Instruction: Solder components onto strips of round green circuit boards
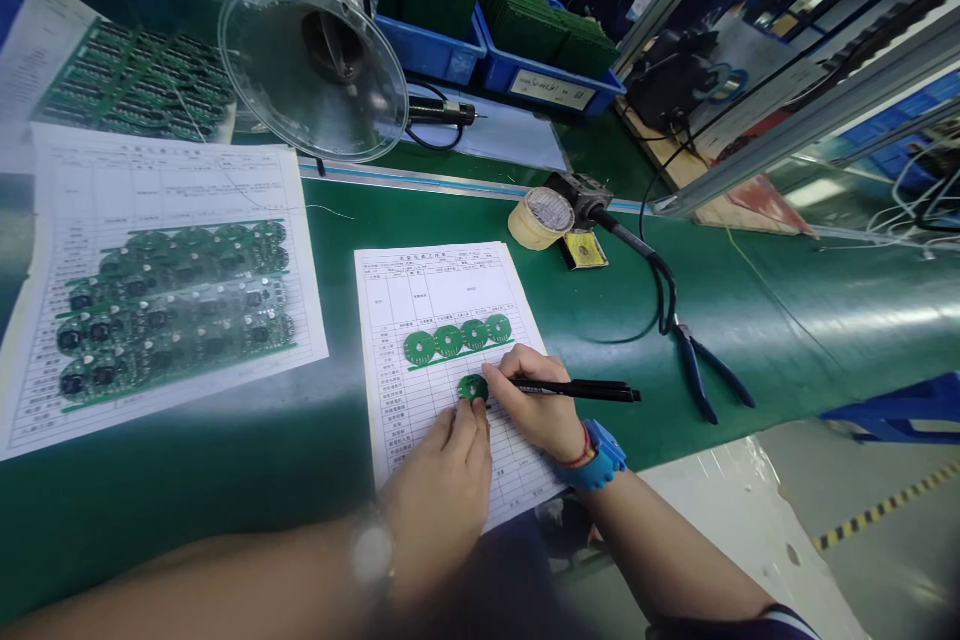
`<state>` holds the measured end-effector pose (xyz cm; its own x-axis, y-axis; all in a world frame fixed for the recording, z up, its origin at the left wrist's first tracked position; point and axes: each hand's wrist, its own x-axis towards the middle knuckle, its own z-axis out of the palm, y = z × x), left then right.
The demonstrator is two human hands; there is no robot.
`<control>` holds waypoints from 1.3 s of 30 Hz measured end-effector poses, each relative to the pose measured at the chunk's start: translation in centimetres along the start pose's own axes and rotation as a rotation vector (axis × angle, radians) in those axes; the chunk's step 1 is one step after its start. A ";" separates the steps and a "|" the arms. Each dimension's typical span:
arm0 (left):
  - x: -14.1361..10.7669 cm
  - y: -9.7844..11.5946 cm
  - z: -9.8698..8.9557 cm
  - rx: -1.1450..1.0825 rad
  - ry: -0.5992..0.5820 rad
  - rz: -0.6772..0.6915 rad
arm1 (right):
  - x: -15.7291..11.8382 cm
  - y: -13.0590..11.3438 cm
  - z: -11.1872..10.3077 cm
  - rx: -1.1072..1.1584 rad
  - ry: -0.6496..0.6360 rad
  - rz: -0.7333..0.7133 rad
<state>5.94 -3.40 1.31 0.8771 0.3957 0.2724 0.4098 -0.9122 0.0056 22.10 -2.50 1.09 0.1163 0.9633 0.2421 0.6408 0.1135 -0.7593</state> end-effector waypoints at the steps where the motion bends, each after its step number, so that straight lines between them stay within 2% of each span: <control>1: 0.0 0.0 0.0 -0.001 -0.003 -0.003 | 0.0 0.0 0.0 -0.002 0.001 0.000; 9: 0.1 -0.1 0.0 -0.003 -0.010 0.009 | -0.1 0.0 0.0 0.005 0.015 -0.002; 14: 0.0 0.0 -0.1 0.001 -0.020 0.006 | 0.1 0.0 -0.9 0.039 0.127 0.056; 20: 0.1 0.0 -0.1 -0.018 0.000 -0.005 | -0.5 -0.3 -1.8 0.103 0.004 0.090; 29: 0.0 0.0 -0.1 -0.012 -0.050 0.011 | -1.0 -0.1 -0.4 -0.004 0.020 0.035; 39: 0.1 -0.2 -0.4 -0.017 -0.087 0.031 | -0.9 -0.2 -0.4 -0.053 -0.019 0.023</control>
<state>5.87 -3.18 1.68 0.9079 0.3745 0.1885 0.3787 -0.9254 0.0147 22.23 -3.48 1.27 0.1168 0.9701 0.2129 0.6778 0.0788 -0.7310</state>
